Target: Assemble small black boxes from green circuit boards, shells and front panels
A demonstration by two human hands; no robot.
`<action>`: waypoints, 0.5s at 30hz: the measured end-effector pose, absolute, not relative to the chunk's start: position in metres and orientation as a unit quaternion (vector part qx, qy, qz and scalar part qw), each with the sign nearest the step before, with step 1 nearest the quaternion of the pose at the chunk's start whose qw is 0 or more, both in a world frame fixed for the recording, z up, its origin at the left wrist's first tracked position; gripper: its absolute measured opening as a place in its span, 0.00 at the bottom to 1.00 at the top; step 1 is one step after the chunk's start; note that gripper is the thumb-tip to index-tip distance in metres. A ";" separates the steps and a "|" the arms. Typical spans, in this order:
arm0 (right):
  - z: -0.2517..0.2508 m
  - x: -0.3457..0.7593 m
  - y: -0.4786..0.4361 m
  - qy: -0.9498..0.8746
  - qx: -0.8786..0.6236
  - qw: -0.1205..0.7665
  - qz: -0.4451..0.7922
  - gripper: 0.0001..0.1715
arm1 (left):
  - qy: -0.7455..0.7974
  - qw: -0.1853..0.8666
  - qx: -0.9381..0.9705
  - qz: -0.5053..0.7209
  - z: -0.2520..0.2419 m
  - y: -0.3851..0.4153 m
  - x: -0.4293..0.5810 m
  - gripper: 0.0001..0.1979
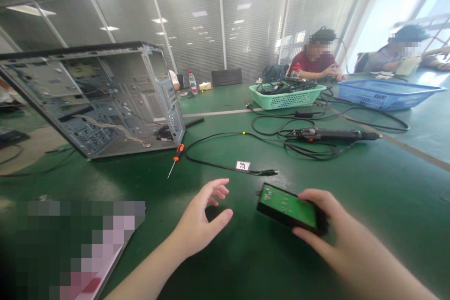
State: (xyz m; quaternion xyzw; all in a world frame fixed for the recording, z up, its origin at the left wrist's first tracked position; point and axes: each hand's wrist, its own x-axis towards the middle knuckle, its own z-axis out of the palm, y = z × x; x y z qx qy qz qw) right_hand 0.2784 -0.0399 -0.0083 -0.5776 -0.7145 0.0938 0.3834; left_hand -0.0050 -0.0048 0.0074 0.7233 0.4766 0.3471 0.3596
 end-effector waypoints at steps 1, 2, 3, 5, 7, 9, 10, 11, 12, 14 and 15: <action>-0.006 0.260 -0.035 -0.732 -0.567 0.358 0.122 0.23 | 0.464 0.352 0.735 0.347 0.008 -0.006 -0.005 0.29; -0.002 0.243 -0.031 -0.741 -0.559 0.344 0.141 0.23 | 0.455 0.347 0.743 0.347 0.008 -0.006 -0.006 0.32; 0.001 0.227 -0.028 -0.745 -0.554 0.339 0.154 0.22 | 0.450 0.346 0.746 0.348 0.008 -0.006 -0.006 0.33; 0.007 0.203 -0.024 -0.746 -0.549 0.333 0.177 0.20 | 0.449 0.347 0.743 0.353 0.007 -0.004 -0.006 0.32; 0.010 0.192 -0.022 -0.744 -0.548 0.328 0.196 0.19 | 0.459 0.351 0.733 0.358 0.006 -0.002 -0.006 0.28; 0.007 0.190 -0.020 -0.736 -0.552 0.328 0.213 0.20 | 0.477 0.355 0.720 0.358 0.004 0.000 -0.006 0.26; 0.004 0.191 -0.018 -0.729 -0.556 0.333 0.222 0.20 | 0.485 0.357 0.715 0.354 0.003 0.000 -0.006 0.25; 0.001 0.193 -0.017 -0.720 -0.558 0.341 0.233 0.21 | 0.493 0.359 0.712 0.349 0.002 0.000 -0.006 0.25; -0.003 0.195 -0.016 -0.712 -0.557 0.350 0.243 0.22 | 0.499 0.361 0.709 0.345 0.002 0.000 -0.006 0.24; -0.011 0.198 -0.015 -0.708 -0.547 0.368 0.254 0.21 | 0.505 0.365 0.705 0.339 0.001 0.000 -0.006 0.23; -0.013 0.198 -0.014 -0.713 -0.536 0.375 0.253 0.19 | 0.505 0.366 0.704 0.339 0.001 0.000 -0.006 0.23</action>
